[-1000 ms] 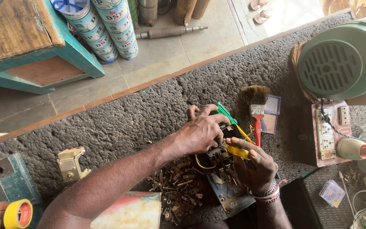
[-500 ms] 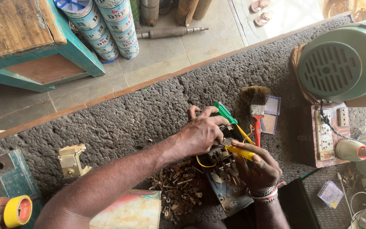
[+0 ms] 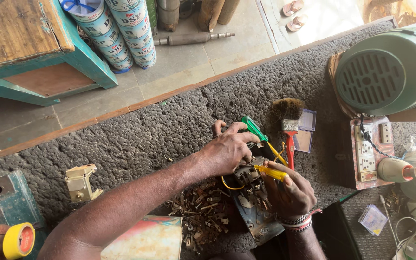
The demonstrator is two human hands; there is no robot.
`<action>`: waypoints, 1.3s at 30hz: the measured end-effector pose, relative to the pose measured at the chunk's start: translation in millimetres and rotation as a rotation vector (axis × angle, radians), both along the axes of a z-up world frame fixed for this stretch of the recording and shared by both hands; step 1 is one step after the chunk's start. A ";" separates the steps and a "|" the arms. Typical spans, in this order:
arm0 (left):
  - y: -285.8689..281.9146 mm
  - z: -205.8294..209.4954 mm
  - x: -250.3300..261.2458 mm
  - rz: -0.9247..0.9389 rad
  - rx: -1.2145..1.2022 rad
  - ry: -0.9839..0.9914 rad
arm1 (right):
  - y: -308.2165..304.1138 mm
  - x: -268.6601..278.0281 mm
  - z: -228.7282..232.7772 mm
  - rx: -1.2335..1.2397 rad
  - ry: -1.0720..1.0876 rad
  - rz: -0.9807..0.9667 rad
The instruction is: The person sorts small metal parts from a container and uses a screwdriver to adjust components inside an electrical switchboard. They repeatedly pick up parts, place them into the device, and tighten connections.
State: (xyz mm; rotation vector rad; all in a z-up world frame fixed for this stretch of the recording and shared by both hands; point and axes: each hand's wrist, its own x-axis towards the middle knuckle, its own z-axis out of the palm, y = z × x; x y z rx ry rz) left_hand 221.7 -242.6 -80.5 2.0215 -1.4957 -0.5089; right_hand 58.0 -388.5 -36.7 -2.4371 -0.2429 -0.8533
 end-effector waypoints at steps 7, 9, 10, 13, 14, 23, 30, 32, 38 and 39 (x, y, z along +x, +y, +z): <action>0.2 -2.0 -2.6 0.023 -0.047 -0.008 | 7.3 3.4 2.2 0.153 0.058 0.068; -0.3 -3.5 -2.2 0.012 -0.030 -0.016 | 10.6 2.1 0.6 0.152 0.034 0.024; -0.3 -4.1 -1.8 0.012 -0.025 -0.020 | 12.3 2.5 -0.6 0.134 0.015 0.002; -1.1 -5.8 -3.4 0.014 -0.028 -0.027 | 15.5 6.1 -3.7 0.106 -0.042 -0.029; -1.1 -5.9 -4.0 0.020 -0.040 -0.029 | 14.7 10.8 -4.4 0.113 -0.065 -0.013; -1.7 -3.8 -3.0 0.026 -0.035 0.057 | 17.8 2.7 26.3 -0.061 0.076 -0.255; -2.1 -5.0 -0.3 0.020 -0.044 0.060 | 37.8 7.1 32.9 0.055 0.065 -0.179; -2.4 -8.3 -0.2 0.028 -0.065 0.046 | 37.4 11.3 51.3 -0.106 0.176 -0.187; -5.5 -16.8 -2.5 0.030 -0.041 0.053 | 8.4 35.6 117.9 -0.516 0.595 0.293; -5.5 -17.5 -1.9 0.028 -0.022 0.068 | 6.8 40.8 119.7 -0.646 0.674 0.355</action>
